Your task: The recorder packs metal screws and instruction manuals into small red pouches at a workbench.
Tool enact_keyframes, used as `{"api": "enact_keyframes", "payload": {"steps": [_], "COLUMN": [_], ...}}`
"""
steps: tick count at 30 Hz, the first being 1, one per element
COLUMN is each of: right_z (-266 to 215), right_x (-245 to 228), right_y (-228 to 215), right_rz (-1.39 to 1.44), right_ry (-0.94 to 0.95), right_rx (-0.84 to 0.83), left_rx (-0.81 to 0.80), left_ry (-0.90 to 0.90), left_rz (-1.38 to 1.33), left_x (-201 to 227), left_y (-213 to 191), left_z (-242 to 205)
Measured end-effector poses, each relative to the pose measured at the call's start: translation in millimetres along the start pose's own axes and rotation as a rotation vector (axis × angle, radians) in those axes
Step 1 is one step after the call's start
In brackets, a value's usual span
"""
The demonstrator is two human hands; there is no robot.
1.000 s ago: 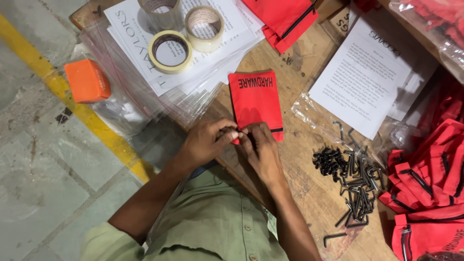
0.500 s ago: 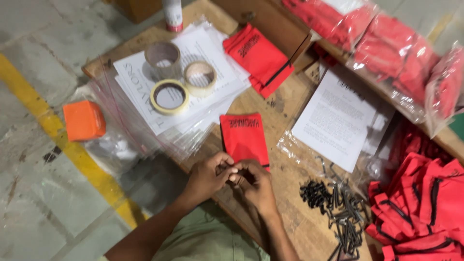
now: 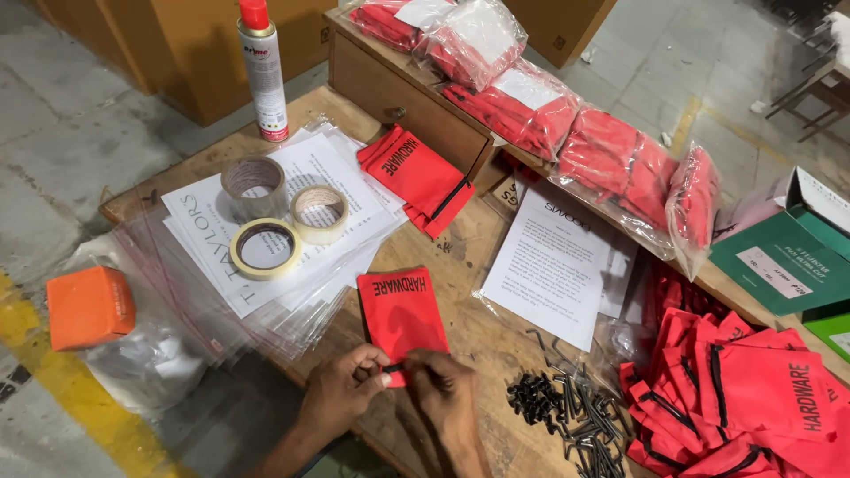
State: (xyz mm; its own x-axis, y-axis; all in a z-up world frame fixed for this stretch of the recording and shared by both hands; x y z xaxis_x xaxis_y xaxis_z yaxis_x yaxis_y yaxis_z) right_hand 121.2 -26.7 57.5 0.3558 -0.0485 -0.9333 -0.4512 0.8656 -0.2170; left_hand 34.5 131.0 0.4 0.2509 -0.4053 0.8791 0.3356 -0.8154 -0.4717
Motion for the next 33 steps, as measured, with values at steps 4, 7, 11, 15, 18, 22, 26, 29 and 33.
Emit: {"api": "enact_keyframes", "payload": {"steps": [4, 7, 11, 15, 18, 22, 26, 29, 33], "right_z": [2, 13, 24, 18, 34, 127, 223, 273, 239], "right_x": [-73, 4, -4, 103, 71, -1, -30, 6, -45], "right_y": [-15, -40, -37, -23, -17, -47, -47, -66, -87], "right_rz": [-0.545, -0.466, 0.313, 0.625, 0.895, 0.366, 0.264, 0.099, 0.078], "right_ry": [-0.564, -0.001, 0.301, 0.618, 0.574, 0.258, 0.032, 0.103, -0.157], "right_rx": [0.08, 0.124, 0.379, 0.019, 0.06, -0.009, -0.16, -0.05, 0.255], "left_rx": [0.072, 0.083, 0.001, -0.03, 0.014, 0.084, 0.063, 0.057, 0.07], "left_ry": [-0.077, -0.048, -0.034, 0.064, 0.181, 0.323, 0.341, 0.367, 0.399], "left_rz": [-0.018, -0.06, -0.126, -0.044, -0.12, -0.029, 0.0, 0.018, 0.027], "left_x": [-4, 11, 7, 14, 30, 37, 37, 38, 42], "left_y": [-6, -14, -9, -5, -13, -19, -14, -13, -16], "left_z": [-5, -3, -4, -8, -14, -22, -22, -24, -28]}}
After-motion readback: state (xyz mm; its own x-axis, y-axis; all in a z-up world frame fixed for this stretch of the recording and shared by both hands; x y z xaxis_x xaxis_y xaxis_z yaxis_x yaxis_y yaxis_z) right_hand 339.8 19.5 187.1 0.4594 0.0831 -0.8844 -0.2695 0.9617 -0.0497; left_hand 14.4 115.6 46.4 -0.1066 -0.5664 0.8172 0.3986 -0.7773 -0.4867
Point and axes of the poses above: each hand's wrist, its own z-axis towards the middle knuckle, its own y-axis out of the palm, x = y × z, the point moved 8 cm from there along z, towards the middle knuckle, and after that the axes turned 14 degrees about z, right-handed, at the moved point
